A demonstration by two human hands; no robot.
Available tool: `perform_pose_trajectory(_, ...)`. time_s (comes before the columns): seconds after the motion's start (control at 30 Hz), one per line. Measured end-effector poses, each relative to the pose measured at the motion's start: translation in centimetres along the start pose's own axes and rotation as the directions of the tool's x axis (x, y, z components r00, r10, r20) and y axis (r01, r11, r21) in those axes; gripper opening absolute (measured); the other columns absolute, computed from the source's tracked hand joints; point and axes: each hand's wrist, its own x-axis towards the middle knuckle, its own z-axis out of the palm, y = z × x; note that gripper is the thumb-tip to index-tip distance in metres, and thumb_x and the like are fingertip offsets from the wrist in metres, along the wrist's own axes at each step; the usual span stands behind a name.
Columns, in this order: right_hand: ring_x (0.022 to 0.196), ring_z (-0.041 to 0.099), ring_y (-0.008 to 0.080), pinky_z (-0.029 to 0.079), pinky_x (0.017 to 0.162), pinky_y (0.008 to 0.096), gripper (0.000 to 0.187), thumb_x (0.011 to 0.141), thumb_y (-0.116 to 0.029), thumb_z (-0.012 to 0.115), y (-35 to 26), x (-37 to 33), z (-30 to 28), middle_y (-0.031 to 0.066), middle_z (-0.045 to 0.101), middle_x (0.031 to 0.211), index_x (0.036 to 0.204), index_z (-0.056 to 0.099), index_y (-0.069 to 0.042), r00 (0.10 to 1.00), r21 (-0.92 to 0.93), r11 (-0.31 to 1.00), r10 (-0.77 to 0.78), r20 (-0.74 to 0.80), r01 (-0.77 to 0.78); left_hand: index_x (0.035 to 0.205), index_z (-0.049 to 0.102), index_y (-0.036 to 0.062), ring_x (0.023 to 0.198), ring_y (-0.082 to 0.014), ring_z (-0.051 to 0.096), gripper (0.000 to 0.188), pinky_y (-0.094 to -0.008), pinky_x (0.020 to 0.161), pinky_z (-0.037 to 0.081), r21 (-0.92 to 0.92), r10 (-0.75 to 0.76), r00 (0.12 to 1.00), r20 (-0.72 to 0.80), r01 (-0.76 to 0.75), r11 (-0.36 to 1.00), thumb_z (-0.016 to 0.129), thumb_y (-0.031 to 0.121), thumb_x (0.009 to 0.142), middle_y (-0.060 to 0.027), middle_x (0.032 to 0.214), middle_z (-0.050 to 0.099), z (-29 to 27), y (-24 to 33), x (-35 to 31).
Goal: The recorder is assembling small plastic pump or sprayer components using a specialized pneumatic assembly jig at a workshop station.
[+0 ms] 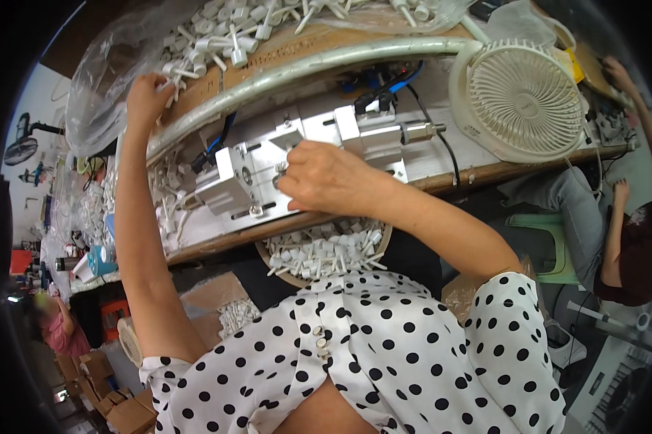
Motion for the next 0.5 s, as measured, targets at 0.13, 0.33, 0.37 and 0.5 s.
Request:
perform_pose_trajectory(0.13, 0.071, 0.055, 0.0207, 0.044, 0.067, 0.0309, 0.029, 0.059, -0.028, 0.071, -0.3, 0.1, -0.5, 0.0042, 0.053, 0.065, 0.068, 0.051, -0.007, 0.995, 0.02, 0.997, 0.079, 0.054, -0.08, 0.085, 0.063, 0.0052, 0.074, -0.0299, 0.061, 0.026, -0.0374, 0.068, 0.046, -0.269, -0.062, 0.971, 0.231, 0.125, 0.955, 0.065, 0.021, 0.065, -0.012, 0.077, 0.062, -1.3, -0.7, 0.8)
perform_pose_trajectory(0.33, 0.071, 0.059, 0.0301, 0.047, 0.062, 0.0407, 0.015, 0.07, -0.019, 0.063, 7.0, 1.1, -6.8, 0.0106, 0.059, 0.074, 0.078, 0.058, -0.008, 0.953, -0.042, 0.971, 0.222, -0.207, -0.235, 0.085, 0.061, 0.0051, 0.066, -0.0303, 0.057, 0.017, -0.0387, 0.062, 0.044, -0.047, -0.031, 1.0, 0.005, 0.031, 0.998, 0.062, 0.016, 0.071, -0.0118, 0.07, 0.059, -5.7, 2.4, -2.8)
perform_pose_trajectory(0.37, 0.072, 0.06, 0.0317, 0.048, 0.063, 0.0409, 0.011, 0.071, -0.013, 0.06, 9.6, 1.3, -8.2, 0.0122, 0.061, 0.075, 0.08, 0.059, -0.007, 0.925, -0.282, 0.886, 0.317, -0.21, -0.367, 0.085, 0.061, 0.0051, 0.066, -0.0303, 0.057, 0.017, -0.0387, 0.062, 0.044, -0.047, -0.018, 1.0, -0.008, 0.017, 0.999, 0.062, 0.016, 0.071, -0.0118, 0.07, 0.059, -6.4, 3.2, -3.9)
perform_pose_trajectory(0.5, 0.073, 0.062, 0.0315, 0.049, 0.066, 0.0404, 0.018, 0.07, -0.011, 0.057, 18.2, 0.7, -11.2, 0.0186, 0.063, 0.075, 0.085, 0.065, -0.004, 0.65, -0.652, 0.447, 0.754, -0.094, -0.612, 0.087, 0.061, 0.0058, 0.067, -0.0289, 0.054, 0.011, -0.039, 0.061, 0.041, -0.099, -0.078, 0.987, -0.141, 0.065, 0.993, 0.06, 0.013, 0.078, -0.0113, 0.078, 0.052, -8.0, 7.2, -8.8)
